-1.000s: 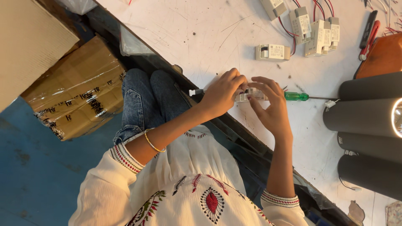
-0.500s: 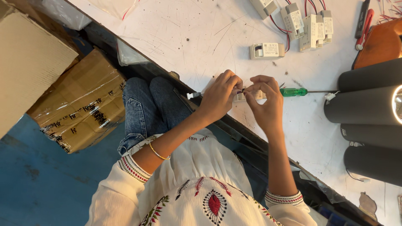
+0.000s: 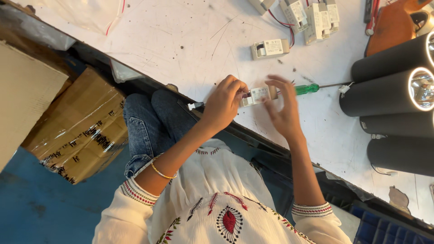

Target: The person sits at a workbench assembling LED power supply units. They pick up white driver modules, connect red and black wires to the terminals, and use a green-handled screwdriver to tighten the terminal screws, working through several modules one at a time and setting completed units aside.

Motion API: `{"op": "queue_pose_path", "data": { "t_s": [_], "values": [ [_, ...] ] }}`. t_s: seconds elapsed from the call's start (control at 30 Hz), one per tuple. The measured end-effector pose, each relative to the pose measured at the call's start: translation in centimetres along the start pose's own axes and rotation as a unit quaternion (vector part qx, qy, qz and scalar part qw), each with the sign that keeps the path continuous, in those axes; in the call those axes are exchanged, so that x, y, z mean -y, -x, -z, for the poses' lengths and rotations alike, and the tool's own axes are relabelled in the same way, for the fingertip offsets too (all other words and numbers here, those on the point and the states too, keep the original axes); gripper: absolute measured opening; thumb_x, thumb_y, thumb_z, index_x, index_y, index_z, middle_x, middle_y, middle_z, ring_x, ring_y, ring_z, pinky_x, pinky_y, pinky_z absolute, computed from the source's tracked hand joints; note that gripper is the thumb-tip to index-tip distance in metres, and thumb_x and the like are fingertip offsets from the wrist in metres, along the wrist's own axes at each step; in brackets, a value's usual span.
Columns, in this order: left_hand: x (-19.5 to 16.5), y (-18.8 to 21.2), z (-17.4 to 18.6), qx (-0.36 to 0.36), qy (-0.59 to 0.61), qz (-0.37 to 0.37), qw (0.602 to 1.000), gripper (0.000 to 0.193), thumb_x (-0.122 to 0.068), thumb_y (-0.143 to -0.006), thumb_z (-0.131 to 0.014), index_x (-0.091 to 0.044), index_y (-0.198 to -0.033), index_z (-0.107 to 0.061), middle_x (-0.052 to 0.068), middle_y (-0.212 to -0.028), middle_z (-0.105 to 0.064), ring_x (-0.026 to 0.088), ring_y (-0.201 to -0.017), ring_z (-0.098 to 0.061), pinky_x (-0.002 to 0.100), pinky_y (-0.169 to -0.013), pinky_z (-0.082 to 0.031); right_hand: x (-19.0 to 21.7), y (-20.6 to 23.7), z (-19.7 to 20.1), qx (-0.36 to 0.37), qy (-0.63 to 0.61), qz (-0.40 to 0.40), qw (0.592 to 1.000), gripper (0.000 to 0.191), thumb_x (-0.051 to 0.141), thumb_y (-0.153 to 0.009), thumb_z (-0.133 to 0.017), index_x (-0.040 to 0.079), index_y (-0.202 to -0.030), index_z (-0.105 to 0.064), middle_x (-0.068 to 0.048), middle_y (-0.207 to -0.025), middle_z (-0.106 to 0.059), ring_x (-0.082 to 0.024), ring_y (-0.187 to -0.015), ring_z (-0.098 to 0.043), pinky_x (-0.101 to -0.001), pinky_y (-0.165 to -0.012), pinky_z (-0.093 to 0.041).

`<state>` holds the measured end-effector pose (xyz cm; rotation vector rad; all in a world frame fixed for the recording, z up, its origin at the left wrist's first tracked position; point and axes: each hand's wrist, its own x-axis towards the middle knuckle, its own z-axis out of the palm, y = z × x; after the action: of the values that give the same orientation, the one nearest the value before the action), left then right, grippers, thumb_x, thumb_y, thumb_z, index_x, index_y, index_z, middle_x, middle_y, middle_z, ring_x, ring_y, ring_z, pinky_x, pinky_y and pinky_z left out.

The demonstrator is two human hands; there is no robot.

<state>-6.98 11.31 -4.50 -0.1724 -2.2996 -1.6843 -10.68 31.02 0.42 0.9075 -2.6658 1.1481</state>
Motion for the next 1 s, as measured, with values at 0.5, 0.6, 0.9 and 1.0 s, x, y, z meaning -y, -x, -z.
{"op": "queue_pose_path", "data": {
  "t_s": [0.5,0.6,0.9,1.0],
  "values": [
    [0.0,0.4,0.5,-0.008,-0.100,-0.132,0.986,0.019,-0.005,-0.091,-0.074,-0.005,-0.103,-0.060,0.008,-0.107,-0.059,0.026,-0.100,-0.063,0.039,-0.085,-0.053,-1.0,0.8,-1.4,-0.001,0.001,-0.018,1.000,0.043,0.013,-0.089,-0.082,0.002,-0.127,-0.065,-0.012,-0.133,-0.067,-0.034,-0.135,-0.055,-0.0446,-0.115,-0.044],
    [0.2,0.7,-0.2,-0.042,-0.133,-0.183,0.973,0.020,-0.002,-0.092,-0.072,-0.005,-0.105,-0.057,0.007,-0.108,-0.060,0.026,-0.102,-0.061,0.039,-0.088,-0.053,-1.1,0.7,-1.4,-0.002,-0.003,0.000,1.000,0.044,0.012,-0.088,-0.083,0.003,-0.127,-0.065,-0.011,-0.132,-0.067,-0.033,-0.134,-0.055,-0.0446,-0.115,-0.045],
    [-0.1,0.4,0.2,-0.010,-0.078,-0.099,0.992,0.017,-0.002,-0.091,-0.074,-0.004,-0.106,-0.066,0.008,-0.104,-0.059,0.028,-0.102,-0.060,0.039,-0.089,-0.051,-1.1,0.7,-1.3,-0.006,0.002,0.000,1.000,0.044,0.015,-0.088,-0.084,0.003,-0.126,-0.065,-0.011,-0.130,-0.068,-0.034,-0.131,-0.057,-0.0445,-0.113,-0.046],
    [0.0,0.0,1.1,0.038,-0.038,-0.069,0.996,0.014,-0.004,-0.088,-0.077,-0.004,-0.100,-0.070,0.008,-0.102,-0.059,0.028,-0.101,-0.061,0.038,-0.089,-0.051,-1.2,0.7,-1.2,-0.006,-0.001,0.002,1.000,0.044,0.015,-0.088,-0.084,0.003,-0.126,-0.065,-0.011,-0.130,-0.068,-0.033,-0.131,-0.057,-0.0444,-0.112,-0.046]
  ]
}}
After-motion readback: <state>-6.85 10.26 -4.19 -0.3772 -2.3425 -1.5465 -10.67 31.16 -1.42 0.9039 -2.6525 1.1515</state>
